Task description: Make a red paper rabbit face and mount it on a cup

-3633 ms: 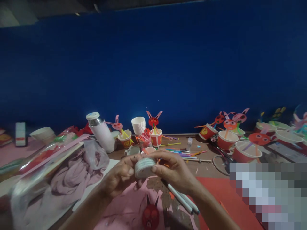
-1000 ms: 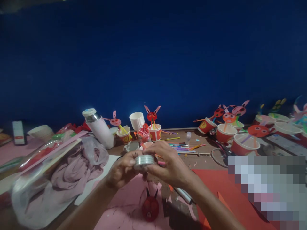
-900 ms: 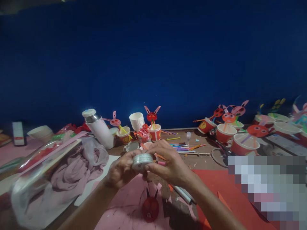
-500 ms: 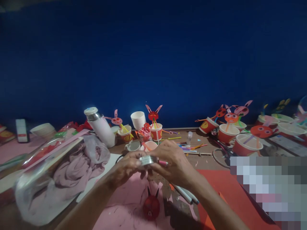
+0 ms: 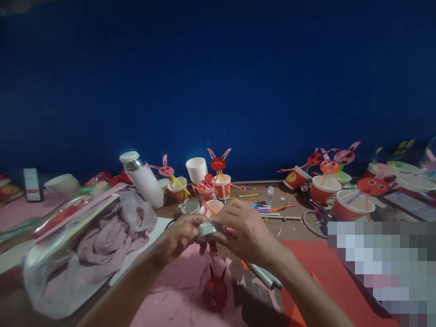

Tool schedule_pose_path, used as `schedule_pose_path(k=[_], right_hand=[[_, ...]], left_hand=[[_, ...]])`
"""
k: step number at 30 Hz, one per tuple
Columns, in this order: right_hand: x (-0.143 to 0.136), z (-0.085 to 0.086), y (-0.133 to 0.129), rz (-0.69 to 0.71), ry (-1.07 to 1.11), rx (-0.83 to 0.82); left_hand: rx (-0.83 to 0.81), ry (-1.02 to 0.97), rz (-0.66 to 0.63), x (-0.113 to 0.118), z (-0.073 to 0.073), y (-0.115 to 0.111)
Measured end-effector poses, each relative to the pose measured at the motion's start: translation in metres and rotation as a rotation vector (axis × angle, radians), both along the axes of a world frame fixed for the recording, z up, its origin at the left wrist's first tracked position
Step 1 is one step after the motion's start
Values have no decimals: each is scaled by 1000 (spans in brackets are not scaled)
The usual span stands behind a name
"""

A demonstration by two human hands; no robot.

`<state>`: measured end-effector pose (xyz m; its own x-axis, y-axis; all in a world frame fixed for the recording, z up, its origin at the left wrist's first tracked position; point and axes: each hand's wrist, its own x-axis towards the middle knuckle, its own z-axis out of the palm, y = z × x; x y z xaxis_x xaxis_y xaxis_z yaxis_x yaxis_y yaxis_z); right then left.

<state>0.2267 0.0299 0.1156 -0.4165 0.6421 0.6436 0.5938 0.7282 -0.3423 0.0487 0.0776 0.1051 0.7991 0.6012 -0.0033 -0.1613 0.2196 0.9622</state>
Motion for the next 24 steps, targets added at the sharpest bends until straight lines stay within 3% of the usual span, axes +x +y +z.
schedule_pose_path(k=[16, 24], right_hand=[[5, -5, 1, 0, 279, -176], [6, -19, 13, 67, 430, -256]], left_hand=[[-71, -56, 5, -1, -8, -1], [-80, -63, 0, 1, -6, 0]])
